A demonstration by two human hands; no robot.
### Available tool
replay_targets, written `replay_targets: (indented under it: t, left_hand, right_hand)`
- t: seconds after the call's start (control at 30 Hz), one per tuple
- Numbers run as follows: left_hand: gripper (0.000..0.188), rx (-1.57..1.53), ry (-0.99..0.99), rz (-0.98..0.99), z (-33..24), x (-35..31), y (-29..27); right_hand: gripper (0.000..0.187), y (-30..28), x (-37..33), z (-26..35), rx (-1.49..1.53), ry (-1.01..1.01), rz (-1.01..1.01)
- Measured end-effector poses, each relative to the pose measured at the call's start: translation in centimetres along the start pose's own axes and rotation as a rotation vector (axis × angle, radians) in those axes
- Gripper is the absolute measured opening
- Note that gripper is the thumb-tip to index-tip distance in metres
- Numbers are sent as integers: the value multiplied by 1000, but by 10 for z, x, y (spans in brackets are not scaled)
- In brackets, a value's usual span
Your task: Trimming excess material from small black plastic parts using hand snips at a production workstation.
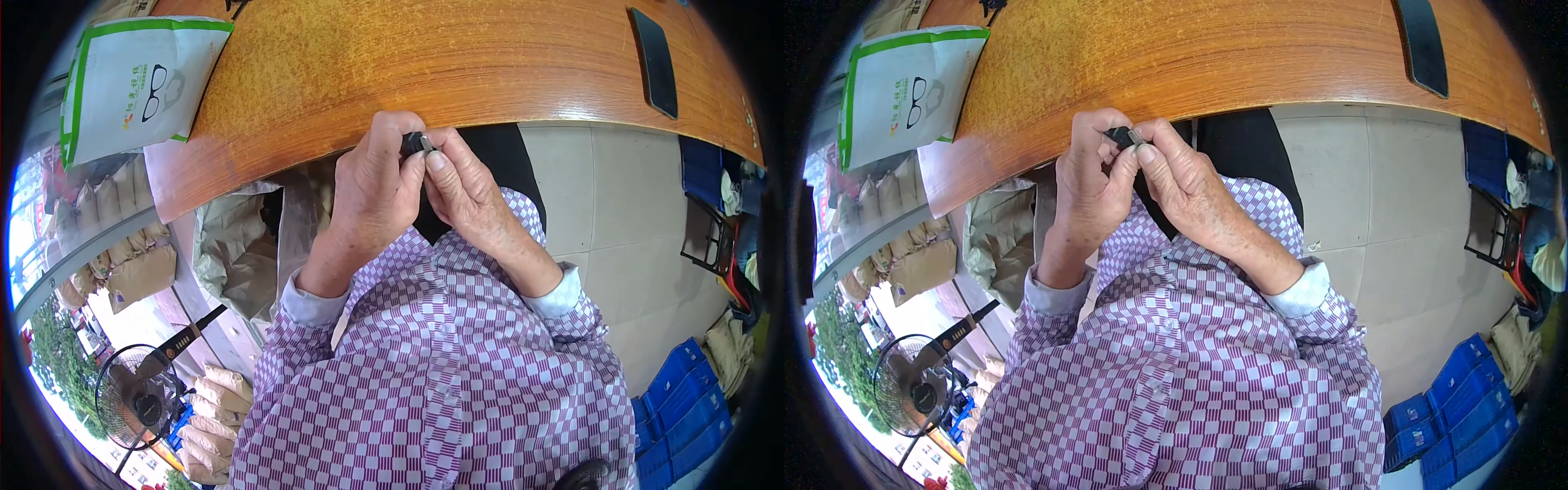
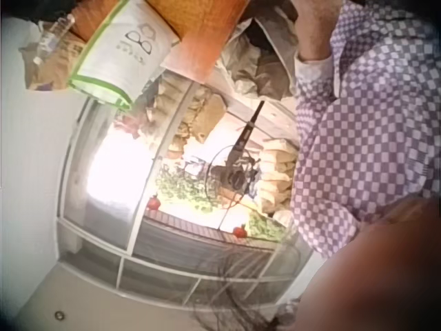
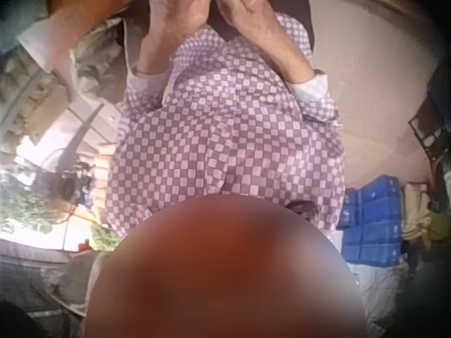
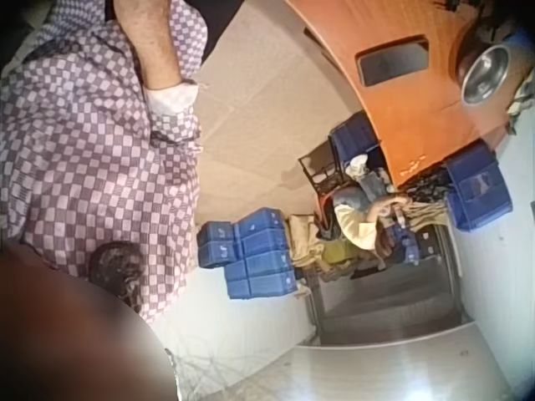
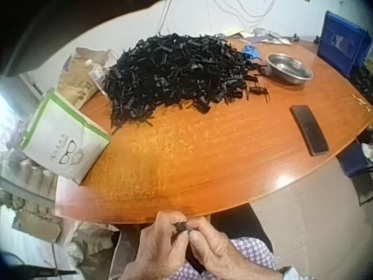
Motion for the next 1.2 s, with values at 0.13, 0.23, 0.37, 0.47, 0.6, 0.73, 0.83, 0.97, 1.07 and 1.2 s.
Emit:
replay_targets:
  t: [0.13,0.23,0.37,0.47,0.6,0.73,0.83,0.97,1.07,1.2]
  left_hand:
    - [35,-46,-23,1,4,-2,1]
    - [31,-331,-211,-84,25,0,-2]
    - [31,-700,-473,-139,47,-1,-10]
    - [32,-843,-579,-141,54,-4,-9]
    - [34,-902,-631,-128,53,-9,-8]
    - [35,-910,-647,-82,49,-11,-2]
    - [34,-915,-644,-42,45,-13,6]
    - [37,-900,-677,-57,47,-15,10]
    - [34,-1003,-731,-47,47,-18,14]
    - [32,-1122,-768,29,46,-20,24]
  right_hand:
    - [26,4,0,3,103,26,73]
    - [30,6,-4,11,324,144,125]
    - [36,5,-6,5,579,286,164]
    - [34,2,-5,-6,675,325,178]
    - [27,4,-4,-11,700,320,167]
    - [23,-2,-3,-13,558,271,65]
    - [22,-10,-3,-7,362,182,-9]
    - [29,-16,-4,5,60,66,-71]
    - [33,-14,-3,6,66,94,-76]
    - [36,-10,0,10,163,127,-36]
Point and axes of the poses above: each hand's wrist, its own x-axis towards the middle knuckle, its own y-axis out of the palm, z = x × y, the point moved 10 cm from there along x, towards the middle knuckle, and after that the axes turned 9 degrees about -z, right-handed, at the moved point
